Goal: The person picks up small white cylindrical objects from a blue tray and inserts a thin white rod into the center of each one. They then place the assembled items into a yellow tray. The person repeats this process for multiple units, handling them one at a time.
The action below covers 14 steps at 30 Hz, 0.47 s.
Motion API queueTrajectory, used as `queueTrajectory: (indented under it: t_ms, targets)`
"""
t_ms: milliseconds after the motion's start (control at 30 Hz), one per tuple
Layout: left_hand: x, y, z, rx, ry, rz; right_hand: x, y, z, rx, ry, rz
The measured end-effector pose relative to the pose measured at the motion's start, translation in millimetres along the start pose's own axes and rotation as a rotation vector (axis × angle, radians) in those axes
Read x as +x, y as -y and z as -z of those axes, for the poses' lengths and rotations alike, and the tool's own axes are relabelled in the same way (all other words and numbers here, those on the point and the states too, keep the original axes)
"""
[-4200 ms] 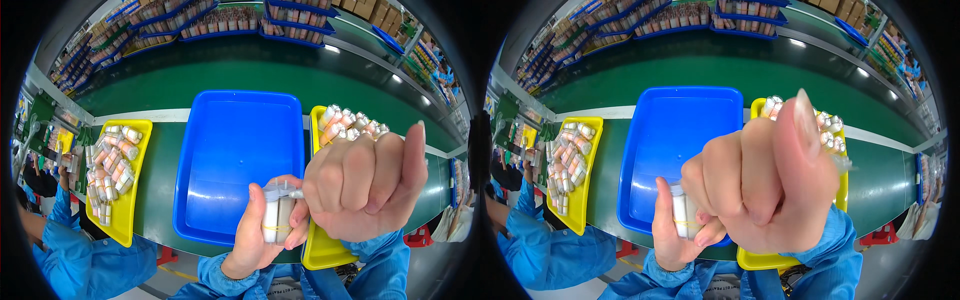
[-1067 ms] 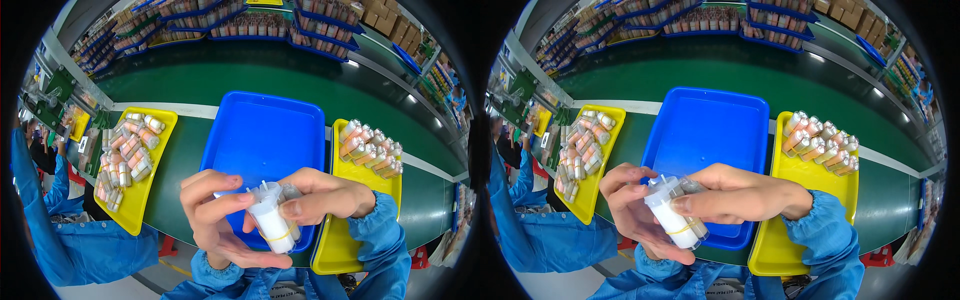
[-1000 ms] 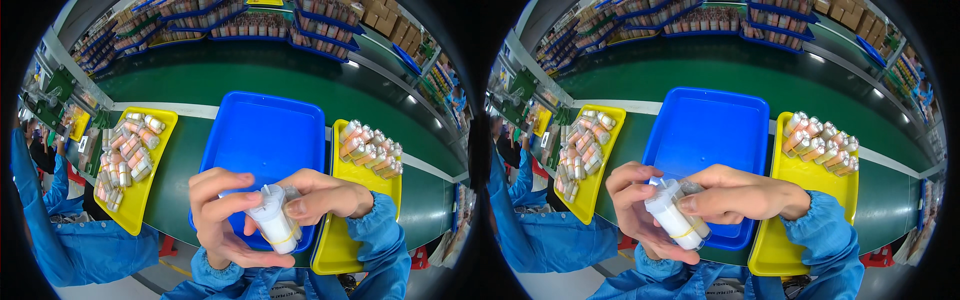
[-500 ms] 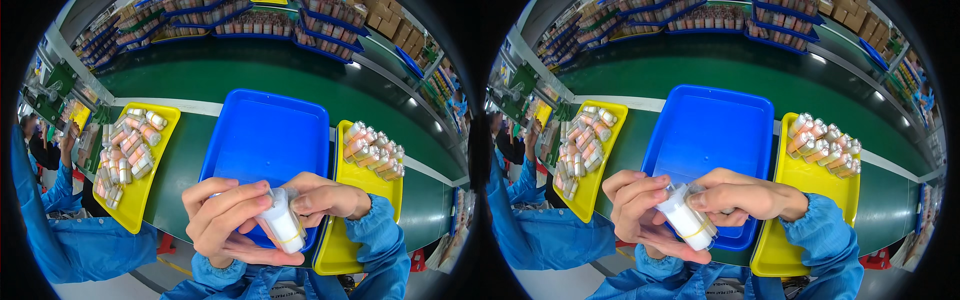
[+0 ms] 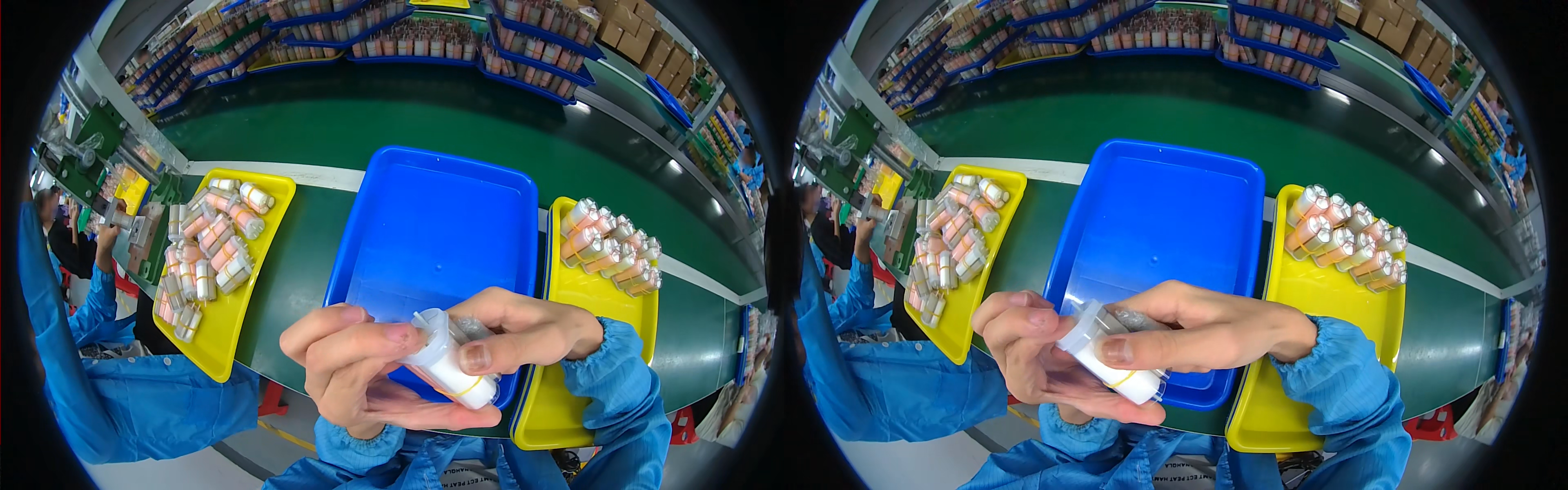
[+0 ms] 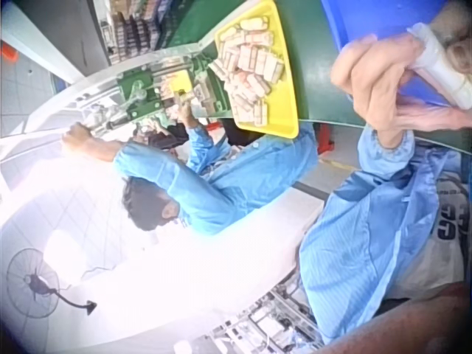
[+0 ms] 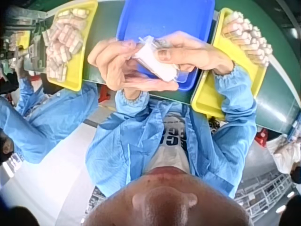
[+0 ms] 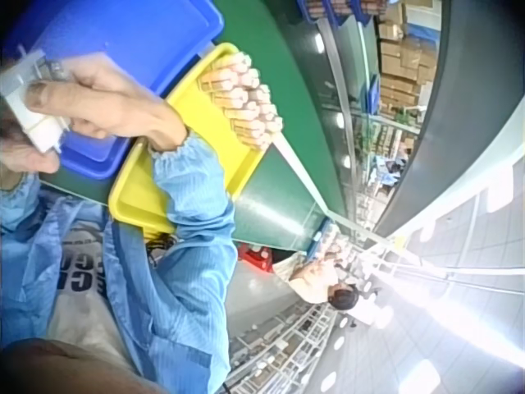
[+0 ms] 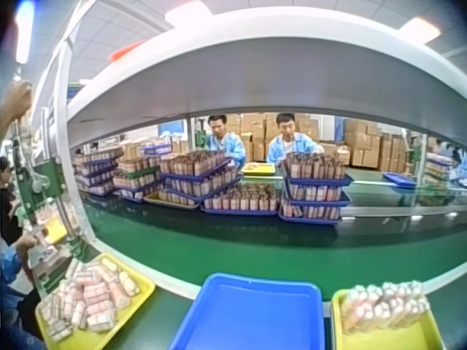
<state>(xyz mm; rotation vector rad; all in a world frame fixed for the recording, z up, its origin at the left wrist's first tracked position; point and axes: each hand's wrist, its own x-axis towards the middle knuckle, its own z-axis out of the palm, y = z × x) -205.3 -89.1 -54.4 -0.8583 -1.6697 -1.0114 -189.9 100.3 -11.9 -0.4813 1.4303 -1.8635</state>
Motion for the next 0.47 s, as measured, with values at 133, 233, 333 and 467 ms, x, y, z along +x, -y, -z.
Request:
queueTrajectory:
  t_ms: [133,233,333,467]
  targets:
    - [-6,11,-8,-0.210,-0.023,0.056,-2,14,-6,-0.241,-0.091,0.077]
    - [-3,3,-16,-0.362,-0.102,0.230,-6,26,-9,-0.403,-0.142,0.058]
    - [-6,5,-12,-0.601,-0.088,0.354,-8,27,-20,-0.449,-0.264,0.147]
    - [0,-11,-1,-0.770,-0.019,0.749,-2,20,-30,-0.679,-0.480,0.371]
